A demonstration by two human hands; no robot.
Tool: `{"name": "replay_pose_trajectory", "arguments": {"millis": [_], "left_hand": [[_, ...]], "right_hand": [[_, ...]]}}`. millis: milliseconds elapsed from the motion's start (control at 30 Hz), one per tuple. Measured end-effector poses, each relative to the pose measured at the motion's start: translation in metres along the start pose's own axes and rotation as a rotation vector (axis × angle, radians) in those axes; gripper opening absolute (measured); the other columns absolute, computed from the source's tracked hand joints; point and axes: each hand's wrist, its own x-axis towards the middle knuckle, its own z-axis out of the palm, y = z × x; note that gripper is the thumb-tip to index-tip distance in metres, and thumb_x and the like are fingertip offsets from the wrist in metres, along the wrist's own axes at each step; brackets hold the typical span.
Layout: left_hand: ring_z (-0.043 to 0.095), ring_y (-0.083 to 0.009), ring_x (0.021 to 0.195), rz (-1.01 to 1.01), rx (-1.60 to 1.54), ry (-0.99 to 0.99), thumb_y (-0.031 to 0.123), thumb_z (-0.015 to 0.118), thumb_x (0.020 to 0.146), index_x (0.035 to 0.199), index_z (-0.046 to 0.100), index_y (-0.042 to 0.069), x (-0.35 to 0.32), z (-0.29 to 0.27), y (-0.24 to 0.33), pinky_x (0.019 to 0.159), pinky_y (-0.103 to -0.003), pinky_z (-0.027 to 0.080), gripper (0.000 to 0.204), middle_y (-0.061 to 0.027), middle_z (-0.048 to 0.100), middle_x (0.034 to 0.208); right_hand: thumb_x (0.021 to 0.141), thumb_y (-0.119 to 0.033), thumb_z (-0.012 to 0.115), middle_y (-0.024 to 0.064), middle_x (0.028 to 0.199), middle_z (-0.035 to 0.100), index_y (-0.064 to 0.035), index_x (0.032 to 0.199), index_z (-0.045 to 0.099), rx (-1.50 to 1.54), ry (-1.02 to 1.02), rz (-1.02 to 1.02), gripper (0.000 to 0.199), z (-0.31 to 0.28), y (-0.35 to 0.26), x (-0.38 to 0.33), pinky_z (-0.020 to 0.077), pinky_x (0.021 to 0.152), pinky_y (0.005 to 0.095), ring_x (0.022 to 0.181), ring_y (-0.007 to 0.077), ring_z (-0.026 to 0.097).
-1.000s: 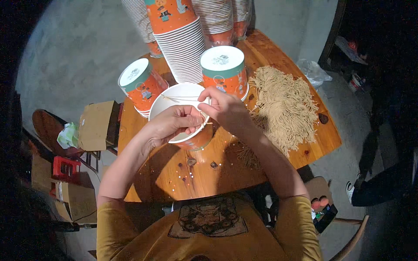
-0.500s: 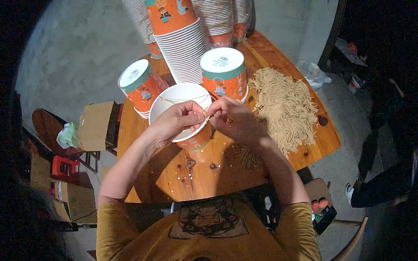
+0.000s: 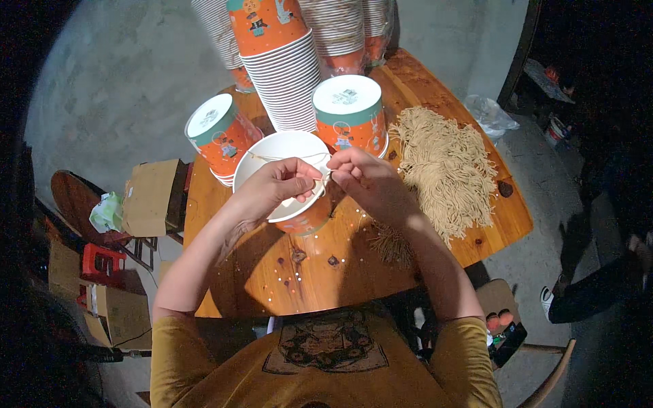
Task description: The recorder is sorting rubber bands and preparing stacks of themed paper cups for packaging on a wooden table.
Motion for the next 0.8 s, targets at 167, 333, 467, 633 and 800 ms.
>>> {"name": "replay_pose_trajectory", "arguments": {"millis": [167,333,467,633,800], "left_hand": [[0.051,-0.0069,0.070,0.016,-0.108,0.060,0.008,0.055,0.090,0.098,0.058,0.001,0.002,0.002,0.000,0.066,-0.020,0.043,0.011,-0.0012,0.058,0.082],[0.049,-0.0058,0.066,0.027,-0.115,0.028,0.008,0.055,0.089,0.096,0.058,0.002,0.009,0.006,-0.003,0.063,-0.020,0.041,0.010,0.0004,0.057,0.078],[0.049,-0.0053,0.067,0.037,-0.069,0.018,0.009,0.058,0.087,0.091,0.061,0.002,0.012,0.004,-0.008,0.062,-0.020,0.040,0.009,0.0010,0.057,0.078],[0.048,-0.0050,0.068,0.006,-0.102,0.009,0.012,0.060,0.088,0.092,0.062,0.001,0.008,0.006,-0.006,0.063,-0.019,0.040,0.012,0.0015,0.057,0.078],[0.048,-0.0043,0.068,-0.027,-0.101,-0.007,0.016,0.061,0.090,0.093,0.063,0.001,0.007,0.006,-0.004,0.062,-0.018,0.040,0.015,0.0020,0.057,0.077]], "right_hand": [[0.090,-0.008,0.053,0.0113,0.091,0.061,-0.0026,0.103,0.052,-0.195,-0.104,-0.281,0.014,-0.006,-0.009,0.005,0.0509,0.065,0.0307,0.072,0.0190,0.062],[0.088,-0.012,0.054,0.0103,0.087,0.061,-0.0039,0.098,0.054,-0.333,-0.157,-0.170,0.013,-0.007,-0.026,0.017,0.0500,0.067,0.0339,0.076,0.0216,0.062],[0.085,-0.012,0.056,0.0107,0.083,0.060,-0.0028,0.090,0.056,-0.279,-0.142,-0.115,0.010,-0.001,-0.025,0.028,0.0499,0.068,0.0341,0.081,0.0243,0.062],[0.085,-0.009,0.056,0.0104,0.082,0.059,-0.0020,0.089,0.056,-0.425,-0.060,-0.308,0.008,0.002,-0.011,0.031,0.0499,0.068,0.0350,0.079,0.0257,0.062],[0.084,-0.008,0.057,0.0092,0.080,0.057,-0.0015,0.087,0.055,-0.462,0.033,-0.275,0.007,0.008,-0.006,0.026,0.0495,0.066,0.0342,0.073,0.0257,0.062]]}}
